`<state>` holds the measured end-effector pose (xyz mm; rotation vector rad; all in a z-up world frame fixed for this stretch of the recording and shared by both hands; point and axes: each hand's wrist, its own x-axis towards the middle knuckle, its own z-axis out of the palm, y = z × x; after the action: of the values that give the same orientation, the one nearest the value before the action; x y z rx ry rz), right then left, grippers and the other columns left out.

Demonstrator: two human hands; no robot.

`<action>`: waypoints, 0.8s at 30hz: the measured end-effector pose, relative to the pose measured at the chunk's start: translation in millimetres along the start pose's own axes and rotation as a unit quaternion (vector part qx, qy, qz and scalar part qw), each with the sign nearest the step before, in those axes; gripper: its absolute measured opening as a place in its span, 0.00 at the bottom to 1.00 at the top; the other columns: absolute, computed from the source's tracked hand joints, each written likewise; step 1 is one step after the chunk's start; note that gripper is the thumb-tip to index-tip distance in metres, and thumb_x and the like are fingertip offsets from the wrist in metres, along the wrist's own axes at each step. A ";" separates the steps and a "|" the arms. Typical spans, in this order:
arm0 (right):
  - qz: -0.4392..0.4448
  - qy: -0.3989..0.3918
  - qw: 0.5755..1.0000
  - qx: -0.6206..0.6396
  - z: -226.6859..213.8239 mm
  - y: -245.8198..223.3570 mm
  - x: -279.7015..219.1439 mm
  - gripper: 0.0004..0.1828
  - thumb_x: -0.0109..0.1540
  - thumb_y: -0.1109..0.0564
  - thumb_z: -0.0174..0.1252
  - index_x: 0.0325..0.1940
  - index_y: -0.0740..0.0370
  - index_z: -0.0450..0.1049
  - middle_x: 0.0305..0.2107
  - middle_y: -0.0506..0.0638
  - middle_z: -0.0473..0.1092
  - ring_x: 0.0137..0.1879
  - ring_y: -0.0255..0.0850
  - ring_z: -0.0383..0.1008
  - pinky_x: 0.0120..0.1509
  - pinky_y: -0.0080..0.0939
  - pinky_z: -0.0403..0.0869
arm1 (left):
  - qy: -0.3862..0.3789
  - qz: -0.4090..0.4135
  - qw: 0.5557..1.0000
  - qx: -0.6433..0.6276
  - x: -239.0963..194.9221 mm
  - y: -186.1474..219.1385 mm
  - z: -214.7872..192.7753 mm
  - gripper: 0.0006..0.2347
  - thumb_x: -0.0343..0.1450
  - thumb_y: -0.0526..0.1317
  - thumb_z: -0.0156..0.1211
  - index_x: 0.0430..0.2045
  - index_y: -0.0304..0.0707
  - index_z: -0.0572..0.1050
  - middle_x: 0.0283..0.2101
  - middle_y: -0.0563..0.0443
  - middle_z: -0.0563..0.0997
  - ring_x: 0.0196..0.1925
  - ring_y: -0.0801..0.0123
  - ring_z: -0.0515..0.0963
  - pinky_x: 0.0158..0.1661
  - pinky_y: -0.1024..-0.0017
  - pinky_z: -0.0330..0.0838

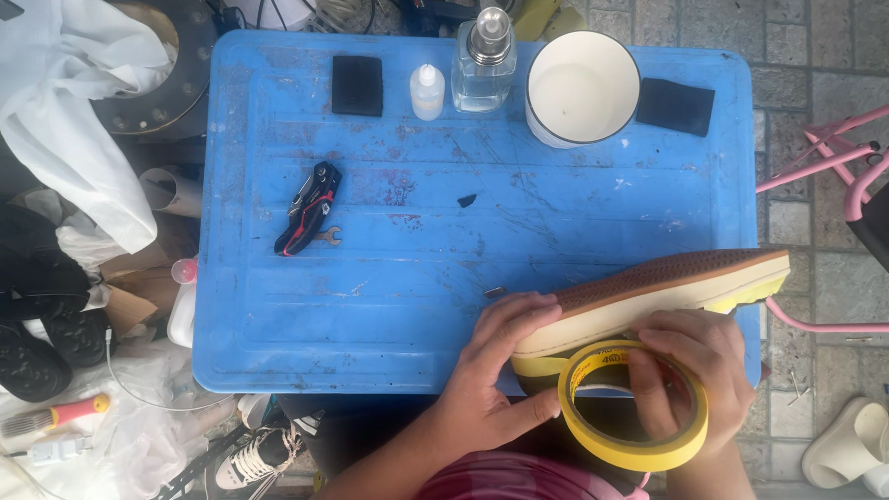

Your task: The person applies yellow masking tape along the edge of a sneaker's sole and midsole. They wrap the tape around the shoe's perimeter, press it down, and smooth the edges to ensure it adheres properly.

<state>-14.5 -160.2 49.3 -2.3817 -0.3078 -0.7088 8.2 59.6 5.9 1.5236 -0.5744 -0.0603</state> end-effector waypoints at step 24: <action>-0.047 -0.040 0.995 0.083 -9.4 20.8 -8.2 0.15 0.62 0.71 0.58 0.49 0.68 0.61 0.34 0.60 0.73 0.41 0.51 0.73 0.43 0.44 0.73 | -0.029 -0.028 0.998 0.058 8.9 16.0 -2.7 0.32 0.61 0.40 0.73 0.62 0.35 0.69 0.65 0.38 0.72 0.70 0.48 0.70 0.68 0.54 0.68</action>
<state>-17.2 -182.6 40.5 -2.2523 -0.4966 -0.6069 12.0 59.8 24.0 1.6554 -0.5903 -0.1152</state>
